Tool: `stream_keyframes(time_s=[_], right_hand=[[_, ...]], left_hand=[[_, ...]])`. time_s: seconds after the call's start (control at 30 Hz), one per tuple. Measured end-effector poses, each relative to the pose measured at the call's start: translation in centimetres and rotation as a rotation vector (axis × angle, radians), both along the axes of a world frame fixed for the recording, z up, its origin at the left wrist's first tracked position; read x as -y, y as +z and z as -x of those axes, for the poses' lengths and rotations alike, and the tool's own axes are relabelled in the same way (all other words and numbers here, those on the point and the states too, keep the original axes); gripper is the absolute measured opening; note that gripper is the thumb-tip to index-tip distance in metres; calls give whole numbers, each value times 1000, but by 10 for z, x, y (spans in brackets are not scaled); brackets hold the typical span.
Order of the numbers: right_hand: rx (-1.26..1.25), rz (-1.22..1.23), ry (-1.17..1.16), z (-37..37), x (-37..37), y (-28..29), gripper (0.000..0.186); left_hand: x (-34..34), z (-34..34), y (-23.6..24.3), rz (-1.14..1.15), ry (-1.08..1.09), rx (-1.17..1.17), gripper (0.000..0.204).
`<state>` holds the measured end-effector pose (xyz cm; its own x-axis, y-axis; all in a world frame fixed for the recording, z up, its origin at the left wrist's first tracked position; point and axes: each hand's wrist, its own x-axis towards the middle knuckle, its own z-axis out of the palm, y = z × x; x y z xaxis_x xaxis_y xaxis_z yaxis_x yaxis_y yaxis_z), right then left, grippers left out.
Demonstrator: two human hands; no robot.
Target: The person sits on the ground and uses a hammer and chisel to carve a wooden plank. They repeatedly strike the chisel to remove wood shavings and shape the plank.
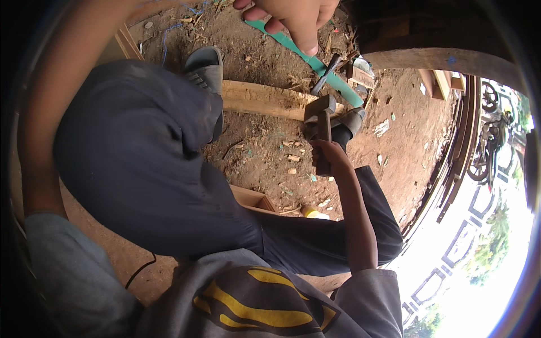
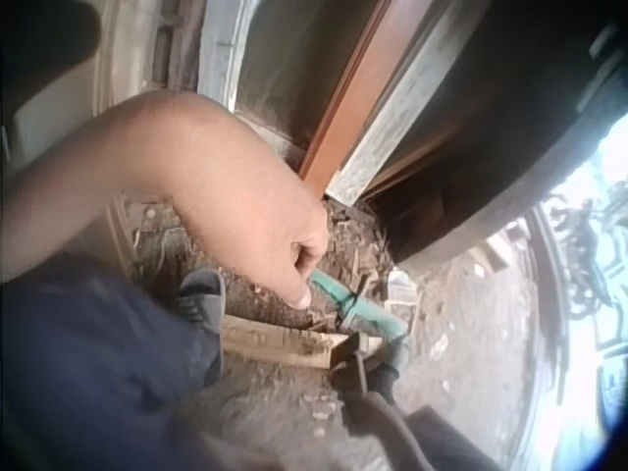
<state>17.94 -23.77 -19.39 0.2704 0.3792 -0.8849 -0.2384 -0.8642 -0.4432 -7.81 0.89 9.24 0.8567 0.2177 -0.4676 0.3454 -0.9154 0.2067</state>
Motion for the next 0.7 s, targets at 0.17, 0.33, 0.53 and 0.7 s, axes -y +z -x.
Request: stream_keyframes(time_s=[0.17,0.33,0.53,0.7], right_hand=[[14,39,-16,-12,4,55,20],[321,-256,-66,-30,-29,163,16],[492,-572,-251,-23,-66,204,21],[559,-693,-204,9,4,-2,14]], left_hand=[[3,-3,-2,28,3,-25,44],[9,-7,-13,-10,20,-21,45],[-10,-24,2,296,112,-251,44],[-2,-37,-7,183,117,-212,43]])
